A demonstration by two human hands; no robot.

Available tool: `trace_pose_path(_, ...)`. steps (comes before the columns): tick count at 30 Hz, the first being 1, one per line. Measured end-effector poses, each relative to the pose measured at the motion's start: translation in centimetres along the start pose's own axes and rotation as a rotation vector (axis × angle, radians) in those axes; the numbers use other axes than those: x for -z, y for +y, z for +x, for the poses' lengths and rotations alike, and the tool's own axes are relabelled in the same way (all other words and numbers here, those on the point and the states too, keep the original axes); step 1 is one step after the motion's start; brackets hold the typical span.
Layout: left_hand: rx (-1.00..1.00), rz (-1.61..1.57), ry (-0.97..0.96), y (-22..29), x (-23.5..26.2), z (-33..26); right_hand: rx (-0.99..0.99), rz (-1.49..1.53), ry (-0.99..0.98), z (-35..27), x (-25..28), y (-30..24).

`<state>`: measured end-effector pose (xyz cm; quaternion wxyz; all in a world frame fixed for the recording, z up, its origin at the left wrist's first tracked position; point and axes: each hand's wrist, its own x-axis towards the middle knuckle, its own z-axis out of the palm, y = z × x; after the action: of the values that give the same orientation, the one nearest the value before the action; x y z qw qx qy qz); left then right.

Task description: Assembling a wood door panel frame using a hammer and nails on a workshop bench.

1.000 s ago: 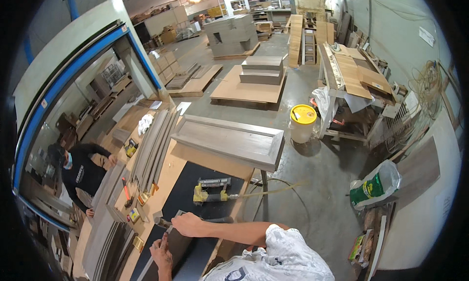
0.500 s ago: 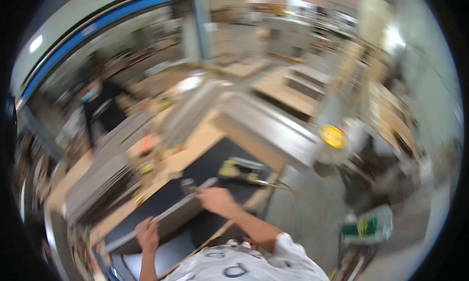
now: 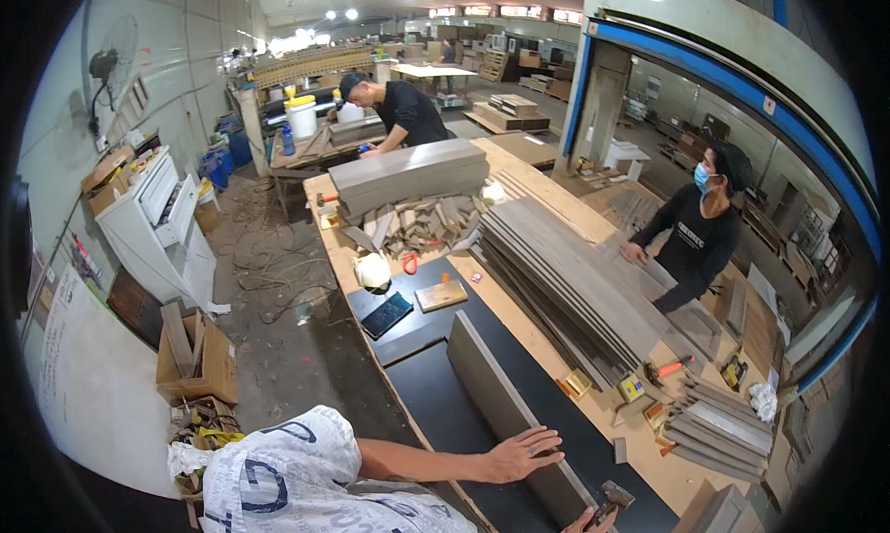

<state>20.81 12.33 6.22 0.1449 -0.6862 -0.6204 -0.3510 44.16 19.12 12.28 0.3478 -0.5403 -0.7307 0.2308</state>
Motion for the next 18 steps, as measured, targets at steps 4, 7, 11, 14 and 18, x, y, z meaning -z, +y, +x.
trace_pose_path(4,0.145,0.152,-0.072,2.6,-0.4,0.2,-0.005,-0.003,-0.122,1.2,-0.7,2.7)
trace_pose_path(7,0.270,0.167,-0.283,4.2,1.3,1.1,0.042,0.006,-0.113,1.4,-2.2,6.3)
trace_pose_path(11,0.380,0.161,-0.235,4.2,0.9,0.6,-0.012,0.076,-0.105,0.8,-1.9,4.6)
trace_pose_path(14,0.446,0.188,-0.299,3.9,2.3,0.9,0.101,0.017,-0.062,0.3,-0.6,1.4)
trace_pose_path(18,0.486,0.208,-0.292,3.9,3.2,0.7,-0.027,0.102,-0.128,-0.1,0.5,-0.9)
